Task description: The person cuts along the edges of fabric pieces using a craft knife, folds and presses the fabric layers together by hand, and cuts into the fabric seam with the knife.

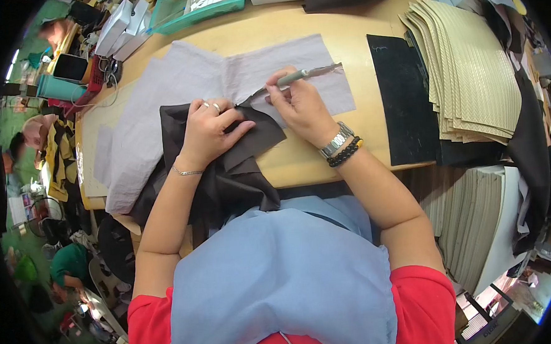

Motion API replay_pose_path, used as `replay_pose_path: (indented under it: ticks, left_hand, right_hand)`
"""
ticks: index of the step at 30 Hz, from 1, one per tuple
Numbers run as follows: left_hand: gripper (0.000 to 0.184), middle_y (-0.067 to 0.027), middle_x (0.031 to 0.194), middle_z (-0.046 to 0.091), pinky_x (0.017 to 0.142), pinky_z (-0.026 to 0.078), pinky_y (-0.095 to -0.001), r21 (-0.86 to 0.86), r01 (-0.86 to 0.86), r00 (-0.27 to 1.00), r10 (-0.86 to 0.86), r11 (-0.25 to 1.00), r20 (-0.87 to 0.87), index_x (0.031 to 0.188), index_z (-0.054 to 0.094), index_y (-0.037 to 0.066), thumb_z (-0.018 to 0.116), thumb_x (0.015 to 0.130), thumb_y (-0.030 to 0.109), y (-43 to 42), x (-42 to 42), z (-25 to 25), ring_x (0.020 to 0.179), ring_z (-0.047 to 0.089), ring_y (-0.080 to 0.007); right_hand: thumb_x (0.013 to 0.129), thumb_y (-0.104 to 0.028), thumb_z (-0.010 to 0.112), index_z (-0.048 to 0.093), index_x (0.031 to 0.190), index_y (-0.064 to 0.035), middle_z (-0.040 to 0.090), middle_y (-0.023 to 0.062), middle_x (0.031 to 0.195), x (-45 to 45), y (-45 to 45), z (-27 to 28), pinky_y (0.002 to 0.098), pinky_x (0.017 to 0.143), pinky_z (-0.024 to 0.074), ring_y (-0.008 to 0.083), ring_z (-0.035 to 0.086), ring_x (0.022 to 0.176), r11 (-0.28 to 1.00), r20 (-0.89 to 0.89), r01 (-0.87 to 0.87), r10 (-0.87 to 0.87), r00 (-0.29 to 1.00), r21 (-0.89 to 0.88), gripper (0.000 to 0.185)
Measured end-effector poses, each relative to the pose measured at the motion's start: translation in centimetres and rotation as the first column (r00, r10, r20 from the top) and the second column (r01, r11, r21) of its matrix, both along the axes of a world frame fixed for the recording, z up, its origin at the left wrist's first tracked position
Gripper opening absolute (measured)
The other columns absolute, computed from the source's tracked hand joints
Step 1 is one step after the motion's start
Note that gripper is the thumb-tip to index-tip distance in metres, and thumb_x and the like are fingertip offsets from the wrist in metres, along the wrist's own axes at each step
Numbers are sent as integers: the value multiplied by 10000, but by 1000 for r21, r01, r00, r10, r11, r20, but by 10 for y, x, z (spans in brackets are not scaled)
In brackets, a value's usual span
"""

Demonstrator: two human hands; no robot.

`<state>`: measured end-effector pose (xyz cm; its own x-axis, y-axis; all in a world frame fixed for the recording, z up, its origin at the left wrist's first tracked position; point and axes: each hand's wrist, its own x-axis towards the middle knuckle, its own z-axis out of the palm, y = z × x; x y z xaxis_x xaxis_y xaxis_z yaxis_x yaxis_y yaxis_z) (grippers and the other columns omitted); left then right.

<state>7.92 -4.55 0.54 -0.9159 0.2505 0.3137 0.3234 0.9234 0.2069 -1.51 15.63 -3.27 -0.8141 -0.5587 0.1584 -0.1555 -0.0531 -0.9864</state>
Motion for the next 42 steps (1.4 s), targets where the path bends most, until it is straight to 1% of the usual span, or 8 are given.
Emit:
replay_pose_path:
  ticks: [3,12,16,22,28,31,37,42]
  left_hand:
    - [157,33,919,653,781,409,-338,54,-10,993,16,998,-119,820,686,159,788,735,242,14,-6,7,878,607,-169]
    - [150,35,869,664,767,401,-329,-6,262,962,-262,965,-77,854,681,144,765,746,206,-9,-2,0,875,611,-159]
    - [141,-13,725,660,723,399,-343,204,-45,999,38,978,38,858,676,123,727,830,251,1,-6,4,681,619,-175]
    - [159,-39,590,607,606,464,-366,168,-249,945,201,954,257,894,715,138,703,857,291,6,-28,0,596,619,-236]
    - [181,-68,722,661,629,502,-362,57,-233,944,212,971,253,890,725,124,708,850,300,1,-37,11,703,653,-243]
    - [187,-89,777,674,660,508,-337,152,-205,951,159,967,266,914,743,112,717,845,284,-6,-42,10,724,655,-227]
    - [232,-68,791,691,695,504,-290,353,-358,775,64,864,629,969,744,32,708,865,237,-22,-57,3,728,623,-138]
    - [255,-70,806,706,707,508,-284,353,-409,739,78,841,670,955,735,-1,702,870,237,-20,-58,6,742,629,-127]
  right_hand:
    - [998,-104,538,500,1080,-44,610,33,954,1,-1,0,233,695,542,117,686,849,999,27,47,-47,999,-10,108]
    - [998,-110,527,489,1062,-42,609,41,922,0,-2,-2,244,639,541,124,690,812,995,48,96,-94,994,-33,101]
    - [999,-113,527,488,1065,-45,611,47,945,1,-3,0,246,646,550,133,698,819,992,101,108,-101,990,-58,103]
    - [994,-103,537,491,1068,-41,617,41,962,1,-3,2,245,671,559,138,703,833,994,83,105,-102,991,-33,108]
    - [979,-54,544,512,1068,-5,592,54,1000,1,-3,1,250,751,564,131,682,866,997,32,28,-26,999,-68,106]
    - [976,-36,543,512,1071,6,578,57,1022,1,-2,4,256,774,566,126,670,888,999,41,15,-13,999,-35,109]
    - [967,-37,564,543,1065,13,590,52,1033,1,-3,4,257,792,567,123,665,884,999,-24,3,-4,1000,-42,113]
    - [937,-48,614,592,1040,-10,648,47,956,-1,-4,-4,259,695,539,105,652,806,1000,-100,18,-18,995,0,112]
